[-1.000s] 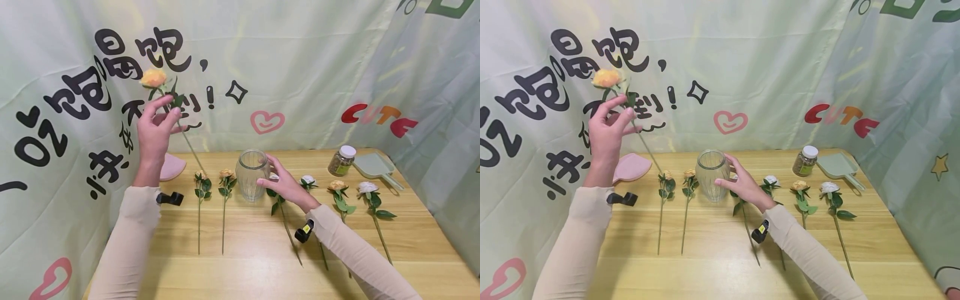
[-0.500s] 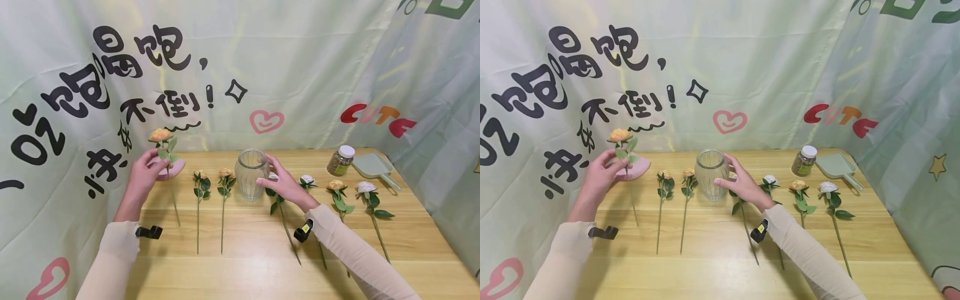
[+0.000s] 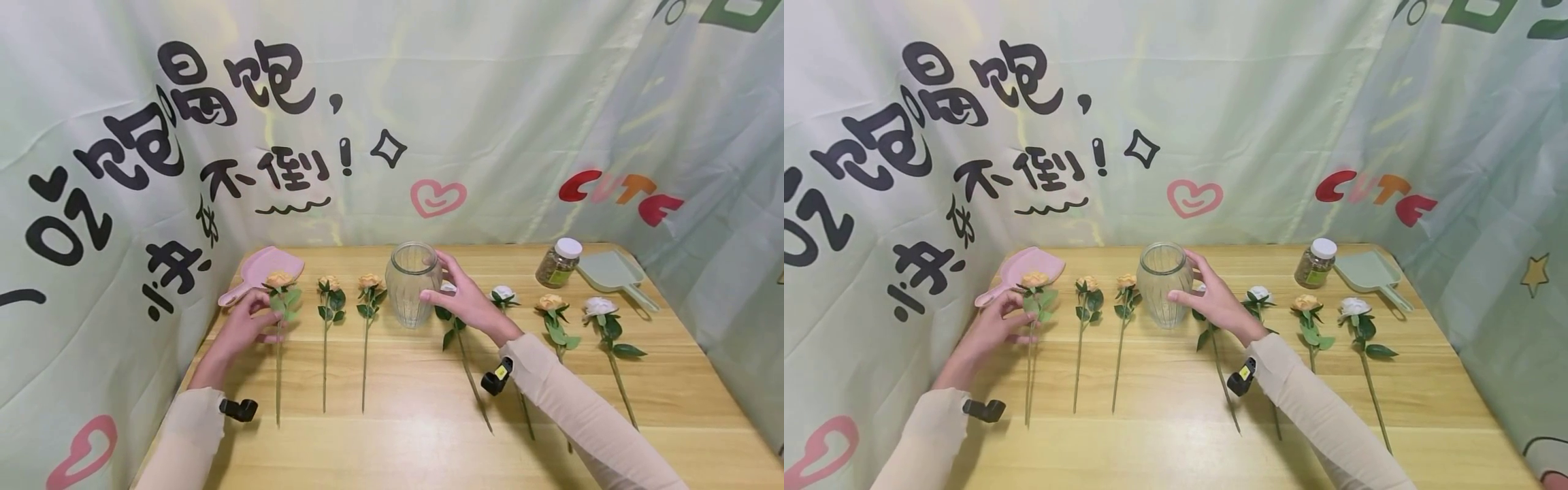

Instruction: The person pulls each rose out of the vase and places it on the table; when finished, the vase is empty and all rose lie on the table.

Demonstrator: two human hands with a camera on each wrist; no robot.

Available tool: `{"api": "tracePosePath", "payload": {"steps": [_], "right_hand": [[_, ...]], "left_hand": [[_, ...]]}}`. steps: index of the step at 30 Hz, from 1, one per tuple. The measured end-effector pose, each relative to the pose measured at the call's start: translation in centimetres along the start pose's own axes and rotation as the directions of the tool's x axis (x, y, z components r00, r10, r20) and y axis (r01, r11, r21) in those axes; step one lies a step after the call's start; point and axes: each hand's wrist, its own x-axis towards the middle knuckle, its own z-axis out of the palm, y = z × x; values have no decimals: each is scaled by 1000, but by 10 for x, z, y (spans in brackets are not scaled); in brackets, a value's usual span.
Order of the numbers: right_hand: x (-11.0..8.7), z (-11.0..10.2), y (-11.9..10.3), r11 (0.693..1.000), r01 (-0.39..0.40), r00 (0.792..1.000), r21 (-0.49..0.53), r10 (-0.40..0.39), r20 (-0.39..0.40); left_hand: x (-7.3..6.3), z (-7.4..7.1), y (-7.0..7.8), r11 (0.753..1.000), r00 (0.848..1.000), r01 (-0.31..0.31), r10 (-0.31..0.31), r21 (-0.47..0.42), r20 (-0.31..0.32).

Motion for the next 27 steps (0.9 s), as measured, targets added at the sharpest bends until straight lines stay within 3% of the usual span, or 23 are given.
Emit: {"api": "tracePosePath", "payload": {"steps": [4, 8, 12, 21, 27], "right_hand": [[1, 0, 1, 1000, -10, 1000, -2, 10, -4], [1, 0, 1, 1000, -7, 1000, -4, 7, -3], [1, 0, 1, 1000, -5, 1000, -4, 5, -4], [1, 0, 2, 1000, 8, 1000, 0, -8, -4], [0, 0, 1, 1000, -12, 1000, 2, 12, 1]], "left_hand": [[0, 2, -16, 995, 993, 95, -97, 23, 64], [-1, 5, -25, 982, 987, 154, -158, 107, 24], [-3, 6, -26, 969, 986, 168, -169, 183, -11], [-3, 9, -33, 978, 988, 156, -156, 136, -8], [-6, 6, -34, 974, 983, 182, -180, 138, -24]]}}
